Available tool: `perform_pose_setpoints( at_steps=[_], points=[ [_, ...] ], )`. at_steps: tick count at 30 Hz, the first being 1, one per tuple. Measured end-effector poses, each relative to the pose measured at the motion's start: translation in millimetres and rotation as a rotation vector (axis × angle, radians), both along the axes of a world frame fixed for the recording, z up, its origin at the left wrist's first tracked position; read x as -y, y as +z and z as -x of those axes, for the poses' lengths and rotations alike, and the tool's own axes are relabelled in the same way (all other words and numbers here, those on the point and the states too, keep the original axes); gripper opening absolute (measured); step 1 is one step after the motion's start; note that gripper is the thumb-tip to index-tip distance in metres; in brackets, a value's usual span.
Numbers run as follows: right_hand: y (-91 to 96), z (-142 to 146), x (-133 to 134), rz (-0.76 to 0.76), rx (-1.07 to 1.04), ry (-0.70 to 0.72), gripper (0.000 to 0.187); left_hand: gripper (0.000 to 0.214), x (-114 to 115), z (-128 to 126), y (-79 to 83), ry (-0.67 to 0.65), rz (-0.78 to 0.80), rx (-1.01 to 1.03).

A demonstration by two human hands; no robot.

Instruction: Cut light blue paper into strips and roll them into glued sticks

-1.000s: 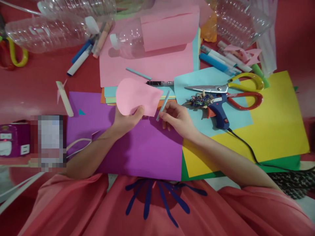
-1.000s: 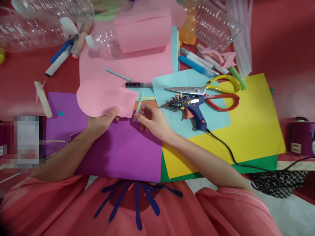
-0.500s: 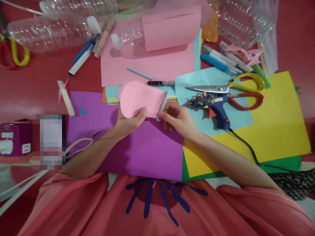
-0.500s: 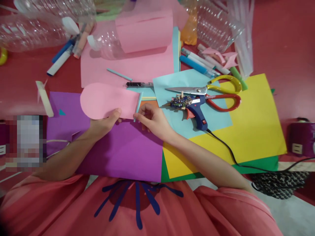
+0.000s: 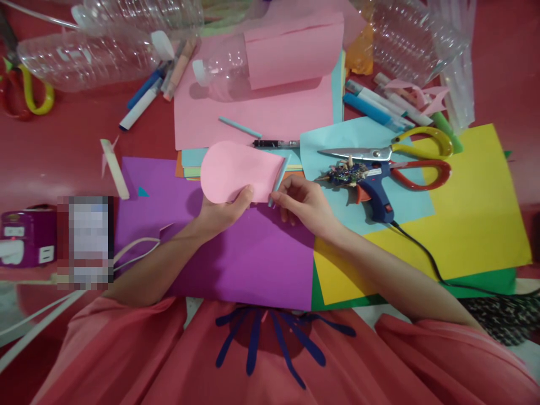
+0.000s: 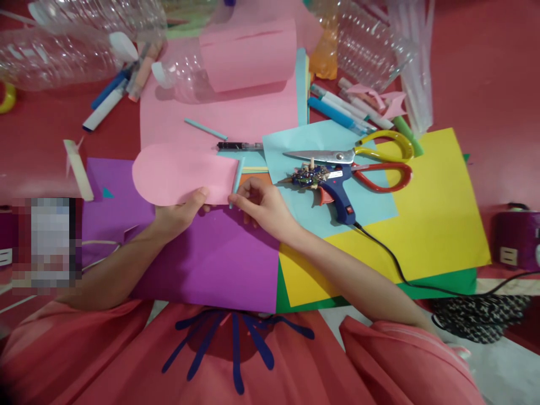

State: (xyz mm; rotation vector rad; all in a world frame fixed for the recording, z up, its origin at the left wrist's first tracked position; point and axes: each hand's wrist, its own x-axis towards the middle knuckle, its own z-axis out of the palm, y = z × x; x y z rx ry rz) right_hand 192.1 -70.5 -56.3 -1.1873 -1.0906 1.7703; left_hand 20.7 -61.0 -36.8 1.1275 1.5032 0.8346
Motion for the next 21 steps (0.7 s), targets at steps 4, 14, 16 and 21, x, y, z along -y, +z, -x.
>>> perform_pose_setpoints(
  at_steps=[4, 14, 16, 21],
  points=[
    [0.2, 0, -1, 0.017, -0.049, -0.004, 0.043, 0.041, -1, -1, 1.8, -0.029, 0.001, -0.127],
    [3.0, -4, -1, 0.051, -0.081, 0.089, 0.038, 0.034, 1, 7, -4.4, -0.136, 0.005, -0.159],
    [4.5, -5, -1, 0.033, -0.082, 0.075, 0.038, 0.029, 0, 9, -11.6, -0.115, -0.026, -0.092],
    [11.1, -12, -3, -0.055, -0.040, 0.077, 0.041, 0.081, -10, 13, -10.3, 0.091, -0.238, 0.270]
  ],
)
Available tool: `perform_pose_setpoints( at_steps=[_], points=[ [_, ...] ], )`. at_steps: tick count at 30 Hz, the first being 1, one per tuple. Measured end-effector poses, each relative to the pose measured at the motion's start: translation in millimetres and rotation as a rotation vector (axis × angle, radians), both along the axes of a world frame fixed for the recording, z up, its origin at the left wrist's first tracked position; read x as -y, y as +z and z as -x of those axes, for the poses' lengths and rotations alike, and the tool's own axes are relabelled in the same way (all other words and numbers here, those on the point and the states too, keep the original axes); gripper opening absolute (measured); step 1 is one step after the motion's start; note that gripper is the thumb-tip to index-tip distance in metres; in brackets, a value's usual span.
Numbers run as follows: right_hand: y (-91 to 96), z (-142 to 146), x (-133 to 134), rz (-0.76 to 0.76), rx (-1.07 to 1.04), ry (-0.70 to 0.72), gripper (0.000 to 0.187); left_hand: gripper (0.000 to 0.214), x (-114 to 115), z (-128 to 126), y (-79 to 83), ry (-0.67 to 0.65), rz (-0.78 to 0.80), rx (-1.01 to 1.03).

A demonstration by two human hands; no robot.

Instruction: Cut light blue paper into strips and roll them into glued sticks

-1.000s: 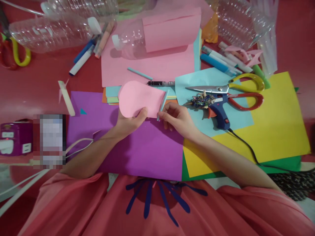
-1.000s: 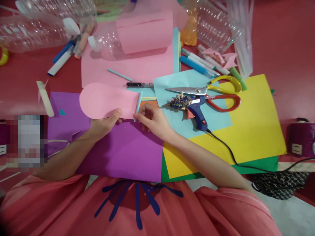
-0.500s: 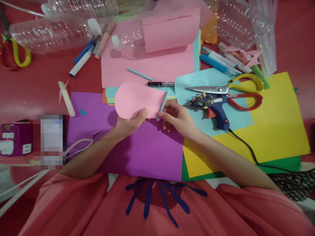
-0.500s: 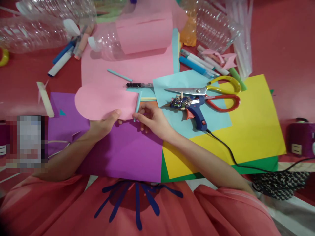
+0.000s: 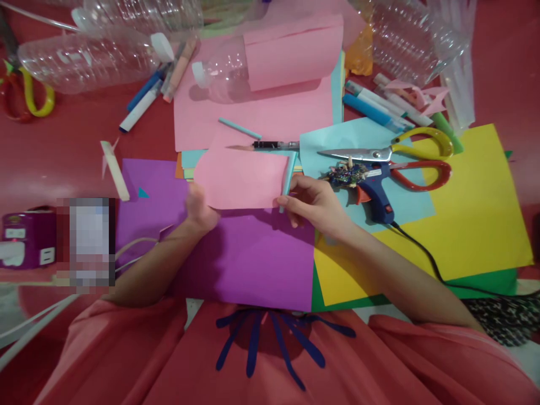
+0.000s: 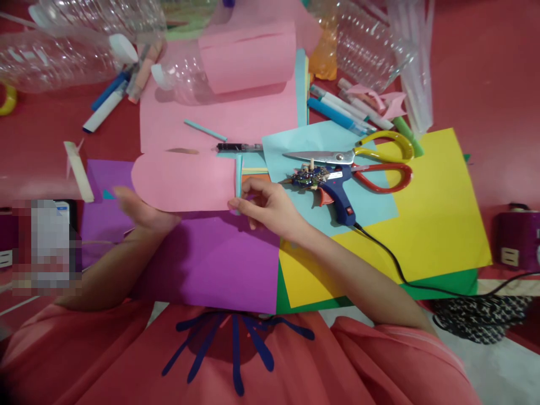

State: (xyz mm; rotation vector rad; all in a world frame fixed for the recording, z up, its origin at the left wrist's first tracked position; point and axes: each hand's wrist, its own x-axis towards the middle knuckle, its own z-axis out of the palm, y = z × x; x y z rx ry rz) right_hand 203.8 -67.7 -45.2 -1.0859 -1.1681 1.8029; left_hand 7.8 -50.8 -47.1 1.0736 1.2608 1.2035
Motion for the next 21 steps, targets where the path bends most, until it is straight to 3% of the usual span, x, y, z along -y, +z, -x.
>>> perform_pose_setpoints(
  at_steps=[2, 5, 7, 12, 16, 21],
  points=[
    [3.4, -4, -1, -0.034, 0.038, 0.036, 0.043, 0.077, -7, 2, 11.6, -0.057, 0.016, 0.129],
    [8.3, -12, -3, -0.117, 0.148, 0.112, 0.044, 0.067, -16, 6, 25.5, -0.173, 0.181, 0.191],
    [10.7, -16, -5, -0.211, 0.260, 0.161, 0.042, 0.061, -20, 7, 26.4, -0.234, 0.232, 0.084],
    [14.3, -17, -4, -0.370, 0.416, 0.217, 0.038, 0.027, -17, 2, 15.2, -0.528, 0.234, -0.244],
    [14.2, -13, 0, -0.349, 0.331, 0.066, 0.034, 0.016, -11, -3, 12.1, -0.644, 0.189, -0.287],
    [3.9, -7, 7, -0.345, 0.222, -0.119, 0.041, 0.021, -8, -5, 8.1, -0.526, 0.020, -0.311]
  ],
)
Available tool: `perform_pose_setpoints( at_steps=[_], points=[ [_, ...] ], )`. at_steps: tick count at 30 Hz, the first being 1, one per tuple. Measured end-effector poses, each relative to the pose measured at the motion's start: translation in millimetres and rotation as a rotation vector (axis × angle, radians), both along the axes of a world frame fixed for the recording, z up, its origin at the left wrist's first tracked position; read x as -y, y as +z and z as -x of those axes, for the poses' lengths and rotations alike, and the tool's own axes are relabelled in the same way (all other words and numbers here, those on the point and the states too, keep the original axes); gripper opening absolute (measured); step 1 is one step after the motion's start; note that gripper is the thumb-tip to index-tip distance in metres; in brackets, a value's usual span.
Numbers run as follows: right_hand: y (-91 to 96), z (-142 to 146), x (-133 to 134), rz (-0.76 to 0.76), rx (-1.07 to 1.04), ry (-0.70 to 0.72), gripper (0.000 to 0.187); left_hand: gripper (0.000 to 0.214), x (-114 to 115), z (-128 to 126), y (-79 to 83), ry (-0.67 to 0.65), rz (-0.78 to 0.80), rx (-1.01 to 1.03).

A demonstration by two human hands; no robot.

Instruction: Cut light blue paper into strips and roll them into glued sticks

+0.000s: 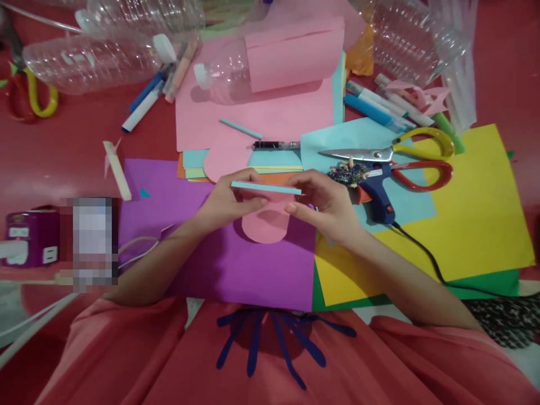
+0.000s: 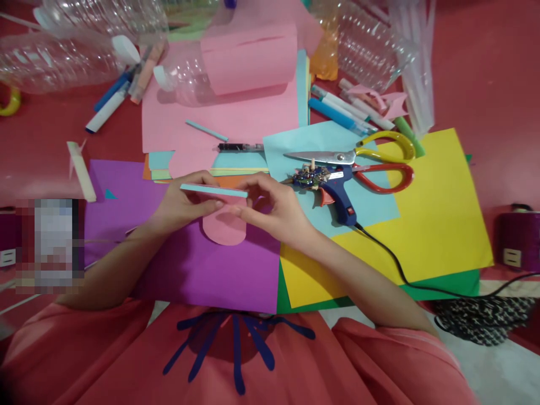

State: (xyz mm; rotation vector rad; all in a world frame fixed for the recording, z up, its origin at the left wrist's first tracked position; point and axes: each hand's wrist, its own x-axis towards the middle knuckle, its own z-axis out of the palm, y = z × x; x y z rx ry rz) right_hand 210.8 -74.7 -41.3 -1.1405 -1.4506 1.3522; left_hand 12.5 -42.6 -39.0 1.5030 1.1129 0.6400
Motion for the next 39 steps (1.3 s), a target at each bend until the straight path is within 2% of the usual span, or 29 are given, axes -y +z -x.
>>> perform_pose_setpoints(
  at_steps=[4, 10, 17, 21, 25, 39],
  points=[
    [-11.1, 6, 3, -0.036, -0.039, -0.073, 0.037, 0.019, 6, -4, -7.4, 0.035, -0.110, 0.043],
    [-18.6, 12, 6, -0.042, -0.059, -0.118, 0.033, 0.017, 10, -8, -15.4, -0.004, -0.088, 0.105],
    [-24.2, 12, 8, -0.041, -0.127, -0.165, 0.028, 0.017, 8, -6, -15.6, -0.047, -0.123, 0.060],
    [-23.1, 11, 8, -0.078, -0.093, -0.217, 0.026, 0.024, 8, -3, -12.5, -0.003, -0.167, 0.035],
    [-19.5, 11, 6, -0.062, -0.027, -0.185, 0.031, 0.030, 8, -1, -11.2, 0.024, -0.203, 0.066],
    [-21.2, 10, 7, 0.014, -0.059, -0.127, 0.031, 0.005, 14, -5, -13.4, 0.034, -0.248, 0.031]
  ],
)
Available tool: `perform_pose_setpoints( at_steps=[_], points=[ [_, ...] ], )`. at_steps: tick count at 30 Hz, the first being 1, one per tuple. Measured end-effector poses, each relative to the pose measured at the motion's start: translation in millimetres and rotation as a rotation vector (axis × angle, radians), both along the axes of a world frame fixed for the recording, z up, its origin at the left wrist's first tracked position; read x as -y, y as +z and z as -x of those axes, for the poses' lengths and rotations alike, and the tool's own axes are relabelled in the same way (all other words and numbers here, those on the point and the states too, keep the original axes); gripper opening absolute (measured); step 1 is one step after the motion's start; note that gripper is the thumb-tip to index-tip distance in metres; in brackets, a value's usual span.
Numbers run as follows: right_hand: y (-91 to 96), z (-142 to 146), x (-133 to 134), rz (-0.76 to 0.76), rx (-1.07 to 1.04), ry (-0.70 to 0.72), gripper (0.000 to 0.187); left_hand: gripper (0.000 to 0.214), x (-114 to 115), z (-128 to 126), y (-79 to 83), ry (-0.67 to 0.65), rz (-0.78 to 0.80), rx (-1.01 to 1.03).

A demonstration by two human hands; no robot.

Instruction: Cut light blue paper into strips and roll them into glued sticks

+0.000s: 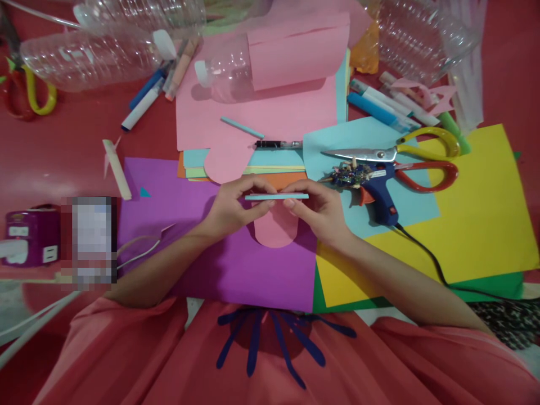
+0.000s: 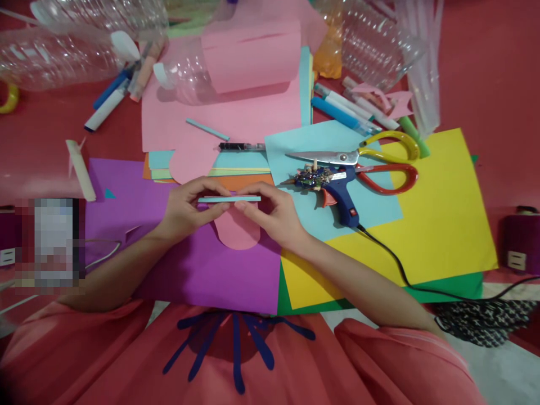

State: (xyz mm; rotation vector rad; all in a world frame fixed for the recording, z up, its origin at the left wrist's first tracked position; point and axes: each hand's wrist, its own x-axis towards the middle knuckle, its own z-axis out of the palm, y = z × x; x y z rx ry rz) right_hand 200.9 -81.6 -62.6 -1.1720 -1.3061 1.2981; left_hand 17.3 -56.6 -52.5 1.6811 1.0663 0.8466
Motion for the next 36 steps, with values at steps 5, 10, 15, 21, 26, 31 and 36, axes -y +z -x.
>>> perform_pose_setpoints(
  at_steps=[5, 10, 15, 21, 26, 31, 36],
  points=[
    [-2.2, 0, -1, -0.033, -0.010, -0.009, 0.024, 0.023, -1, 2, -6.7, 0.000, -0.036, 0.036],
    [-1.6, 0, -2, -0.056, 0.036, -0.010, 0.022, 0.043, 0, 5, -7.9, -0.030, 0.024, 0.070],
    [-0.7, -2, -1, -0.085, 0.053, 0.015, 0.018, 0.046, 1, 4, -7.1, -0.016, 0.028, 0.117],
    [-1.4, -3, 0, -0.119, 0.054, 0.014, 0.010, 0.049, 0, 4, -10.2, -0.027, -0.010, 0.146],
    [-1.9, -3, 0, -0.097, 0.077, 0.027, 0.016, 0.048, 0, 3, -9.9, 0.000, -0.034, 0.122],
    [-2.2, -4, -1, -0.136, 0.059, 0.021, 0.016, 0.047, 1, 3, -10.2, 0.025, -0.048, 0.126],
    [-0.6, -4, -1, -0.142, 0.088, 0.006, 0.016, 0.051, 2, 4, -12.2, 0.051, -0.034, 0.115]
  ],
)
